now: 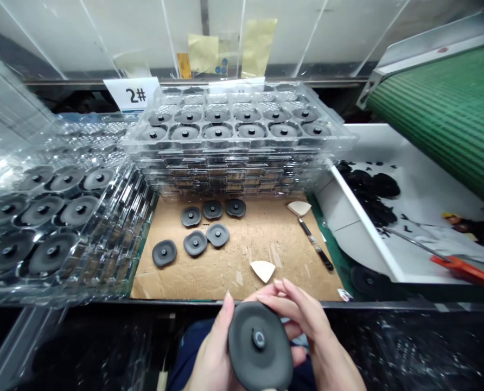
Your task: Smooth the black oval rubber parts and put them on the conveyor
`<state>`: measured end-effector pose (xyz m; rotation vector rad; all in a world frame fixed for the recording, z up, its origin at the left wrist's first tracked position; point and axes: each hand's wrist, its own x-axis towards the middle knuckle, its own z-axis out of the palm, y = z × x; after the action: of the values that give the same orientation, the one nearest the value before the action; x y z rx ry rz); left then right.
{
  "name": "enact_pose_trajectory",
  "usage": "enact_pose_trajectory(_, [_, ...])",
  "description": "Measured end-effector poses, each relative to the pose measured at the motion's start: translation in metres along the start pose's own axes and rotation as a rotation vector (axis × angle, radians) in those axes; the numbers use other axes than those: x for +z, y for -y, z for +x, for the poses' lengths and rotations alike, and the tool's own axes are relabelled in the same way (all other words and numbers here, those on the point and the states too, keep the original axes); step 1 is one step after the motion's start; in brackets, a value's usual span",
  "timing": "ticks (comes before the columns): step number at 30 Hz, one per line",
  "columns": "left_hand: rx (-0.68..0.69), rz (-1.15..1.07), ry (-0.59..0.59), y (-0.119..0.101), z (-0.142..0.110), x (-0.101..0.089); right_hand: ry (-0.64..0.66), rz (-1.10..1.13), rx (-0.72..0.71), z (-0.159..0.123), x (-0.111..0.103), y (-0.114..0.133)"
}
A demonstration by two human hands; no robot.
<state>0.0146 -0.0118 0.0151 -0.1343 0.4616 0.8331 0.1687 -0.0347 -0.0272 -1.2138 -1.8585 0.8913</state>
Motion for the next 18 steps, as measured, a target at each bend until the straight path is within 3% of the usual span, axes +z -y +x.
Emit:
enact_pose_trajectory(10, [-0.008,0.006,-0.007,0.003,0.004,-0.011,-0.006,-0.078,-0.109,0.013,-0.001,0.004])
enact_pose_trajectory(18, [0.021,0.039,0.025,0.007,0.009,-0.018,0.001,-0.07,-0.085,0.016,-0.002,0.006])
